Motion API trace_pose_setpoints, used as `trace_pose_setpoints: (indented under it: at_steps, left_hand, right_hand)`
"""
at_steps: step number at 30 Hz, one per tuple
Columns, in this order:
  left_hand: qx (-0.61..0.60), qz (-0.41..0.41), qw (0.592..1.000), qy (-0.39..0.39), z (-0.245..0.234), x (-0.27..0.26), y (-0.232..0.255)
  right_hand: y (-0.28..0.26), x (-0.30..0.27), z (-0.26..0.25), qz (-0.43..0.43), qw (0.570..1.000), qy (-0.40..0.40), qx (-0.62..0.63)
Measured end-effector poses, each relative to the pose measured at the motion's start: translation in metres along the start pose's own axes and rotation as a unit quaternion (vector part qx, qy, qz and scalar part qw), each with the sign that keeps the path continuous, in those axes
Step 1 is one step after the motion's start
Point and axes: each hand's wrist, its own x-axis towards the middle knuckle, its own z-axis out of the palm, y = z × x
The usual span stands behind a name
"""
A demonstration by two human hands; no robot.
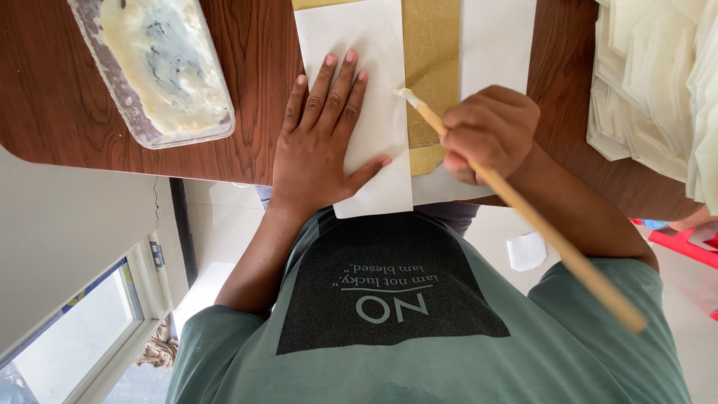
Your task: Applying glue to a paper template using a brush for assembly
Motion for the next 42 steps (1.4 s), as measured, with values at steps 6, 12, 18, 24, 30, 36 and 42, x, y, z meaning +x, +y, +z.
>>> trace_pose_setpoints:
  at_steps: [6,12,18,24,30,36,42]
  left_hand:
    - [0.004,0.002,1.000,0.000,-0.002,0.000,0.000]
    - [-0.005,0.000,1.000,-0.006,-0.001,0.000,0.000]
    - [0.010,-0.003,1.000,-0.001,0.000,-0.001,0.000]
    - [0.011,-0.004,1.000,0.017,0.001,-0.001,0.001]
    - [0.018,-0.004,1.000,0.014,0.001,-0.001,0.001]
    - [0.018,0.003,1.000,0.021,0.003,-0.002,0.001]
    - [0.021,-0.002,1.000,0.023,0.005,-0.002,0.000]
  right_hand:
    - [-0.024,0.037,-0.009,-0.080,0.988,-0.112,0.062]
    - [-0.024,0.012,0.000,0.093,0.965,-0.074,0.235]
    - [-0.013,0.005,-0.001,0.047,0.998,0.001,0.042]
    - [-0.023,0.023,-0.004,0.060,0.970,-0.110,0.209]
    - [-0.020,0.020,-0.009,0.281,0.924,-0.129,0.226]
    - [-0.017,0.019,-0.008,0.258,0.958,-0.094,0.083]
    - [-0.004,0.011,-0.003,0.015,1.000,0.005,-0.014]
